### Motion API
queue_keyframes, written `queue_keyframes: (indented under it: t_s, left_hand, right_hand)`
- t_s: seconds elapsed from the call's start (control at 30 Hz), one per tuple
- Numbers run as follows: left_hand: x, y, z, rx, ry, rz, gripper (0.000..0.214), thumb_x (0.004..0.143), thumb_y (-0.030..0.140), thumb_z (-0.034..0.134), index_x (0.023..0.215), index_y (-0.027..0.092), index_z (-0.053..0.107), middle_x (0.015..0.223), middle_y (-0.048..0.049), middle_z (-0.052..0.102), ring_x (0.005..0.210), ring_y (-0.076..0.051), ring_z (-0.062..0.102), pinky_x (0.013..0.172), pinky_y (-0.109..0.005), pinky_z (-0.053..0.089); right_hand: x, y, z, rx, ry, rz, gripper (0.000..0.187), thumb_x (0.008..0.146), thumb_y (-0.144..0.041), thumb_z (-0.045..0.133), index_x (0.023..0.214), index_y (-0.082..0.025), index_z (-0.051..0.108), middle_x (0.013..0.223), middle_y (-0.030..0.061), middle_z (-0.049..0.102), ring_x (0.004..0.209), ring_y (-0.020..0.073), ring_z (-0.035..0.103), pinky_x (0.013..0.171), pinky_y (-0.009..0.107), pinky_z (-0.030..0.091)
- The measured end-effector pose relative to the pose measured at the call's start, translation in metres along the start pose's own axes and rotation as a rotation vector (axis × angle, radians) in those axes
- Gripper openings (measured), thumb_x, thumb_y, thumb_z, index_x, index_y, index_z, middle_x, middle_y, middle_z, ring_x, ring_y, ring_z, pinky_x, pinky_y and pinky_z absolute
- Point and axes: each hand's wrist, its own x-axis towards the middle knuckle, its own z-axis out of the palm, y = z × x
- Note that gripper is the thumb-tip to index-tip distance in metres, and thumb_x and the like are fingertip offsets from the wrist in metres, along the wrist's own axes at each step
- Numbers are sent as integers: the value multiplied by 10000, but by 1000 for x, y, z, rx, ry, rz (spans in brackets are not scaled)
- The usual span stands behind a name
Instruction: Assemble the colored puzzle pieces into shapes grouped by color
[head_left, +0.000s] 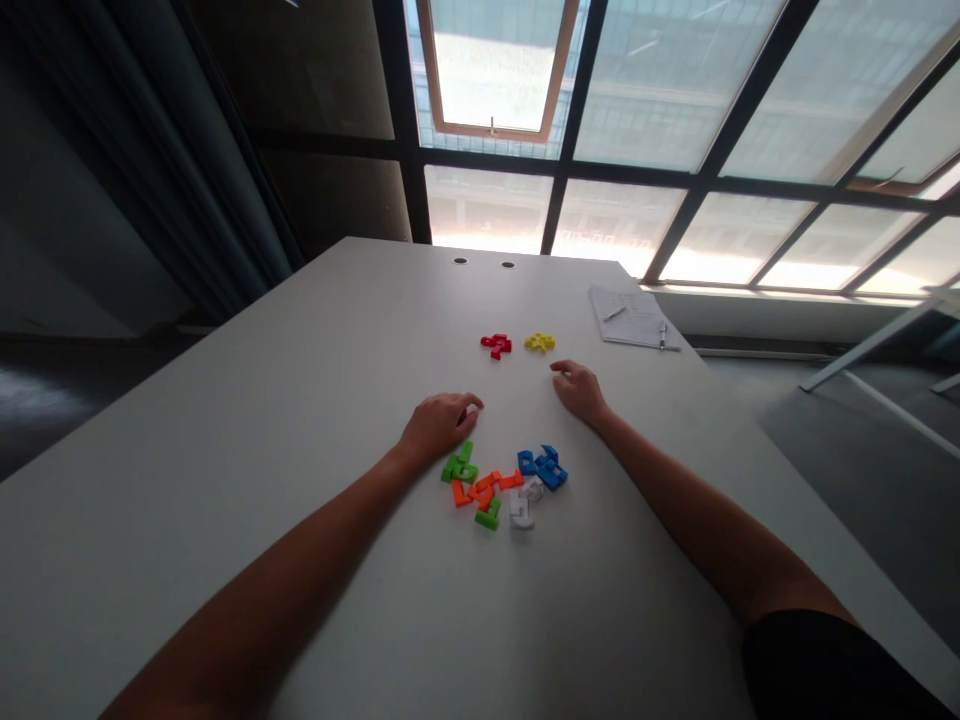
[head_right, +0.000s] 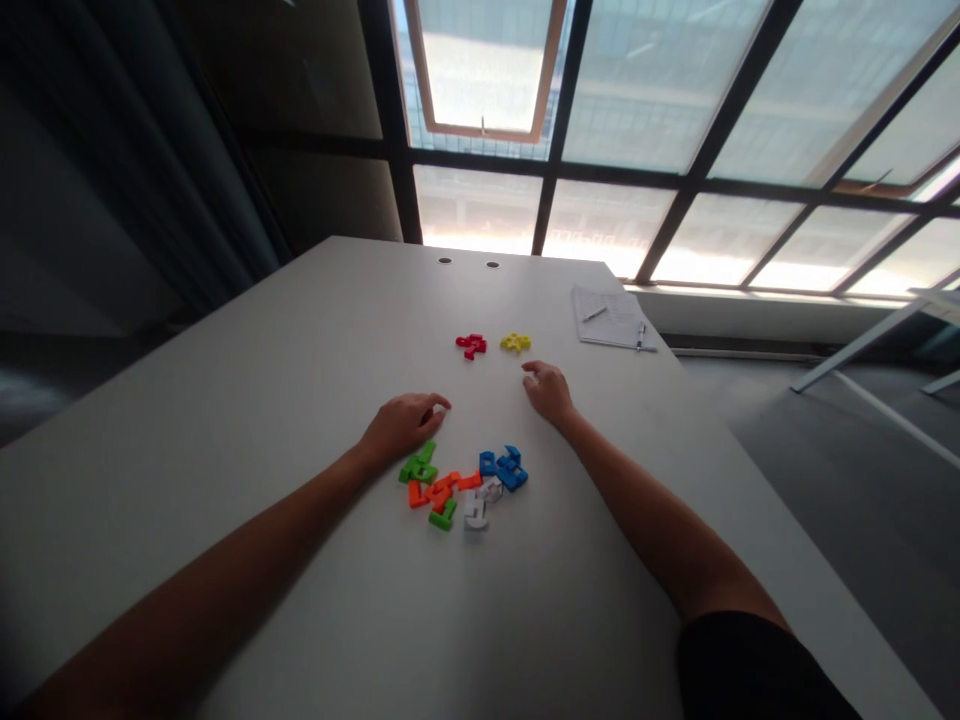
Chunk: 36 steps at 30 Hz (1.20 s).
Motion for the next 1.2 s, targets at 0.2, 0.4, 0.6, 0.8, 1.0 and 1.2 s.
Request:
queue_keyframes:
  t_s: [0.2, 0.4, 0.6, 0.8, 1.0, 1.2]
  left_hand:
    - [-1, 5, -2, 40, 13, 1, 295, 1000, 335, 514, 1146, 276, 763, 959, -42, 770, 884, -226, 692, 850, -337, 512]
    - [-2, 7, -4, 64, 3, -2, 306, 1005, 333, 508, 1161, 271, 765, 989, -51, 782, 889, -224, 700, 871, -335, 521]
    - [-2, 5, -4, 57, 7, -5, 296, 1000, 331, 519, 1153, 276, 766, 1000, -49, 786, 896, -223, 707, 866, -327, 522]
    - [0, 7, -4, 73, -6, -8, 297, 996, 322, 521, 1161, 272, 762, 972, -49, 782, 873, -227, 712, 854, -331, 518]
    - [0, 5, -3, 62, -2, -5, 289, 1000, 324, 516, 1157, 276, 754, 961, -43, 779, 891, -231, 711, 848, -330, 511]
    - [0, 4, -4, 40, -21, -6, 303, 1005, 342, 505, 1160, 278, 758, 941, -37, 774, 865, -224, 704, 842, -330, 513]
  right_hand:
    - [-90, -18, -41, 318, -172, -497, 173, 983, -249, 623, 1024, -262, 790, 1029, 67, 791, 1013, 244, 712, 965, 432, 558]
    - [-100, -21, -56, 175, -309, -662, 216, 1045, -295, 607, 1178, -309, 775, 1135, 72, 805, 1116, 255, 698, 1022, 470, 525]
    - [-78, 10, -63, -105, -204, -448, 224, 1017, -377, 632, 1142, -268, 783, 1120, 98, 800, 1121, 294, 695, 1054, 494, 508]
    - [-43, 45, -63, -230, -64, -233, 282, 939, -155, 560, 1108, -208, 780, 1044, 93, 796, 1024, 267, 712, 994, 409, 530]
    - [6, 58, -51, -271, 38, -171, 361, 905, -92, 494, 1144, -156, 758, 1190, 130, 755, 1089, 255, 688, 1023, 385, 511]
    - [-6, 54, -48, -397, 171, -165, 434, 971, -179, 485, 1360, -147, 672, 1357, 157, 678, 1274, 315, 568, 1138, 461, 419]
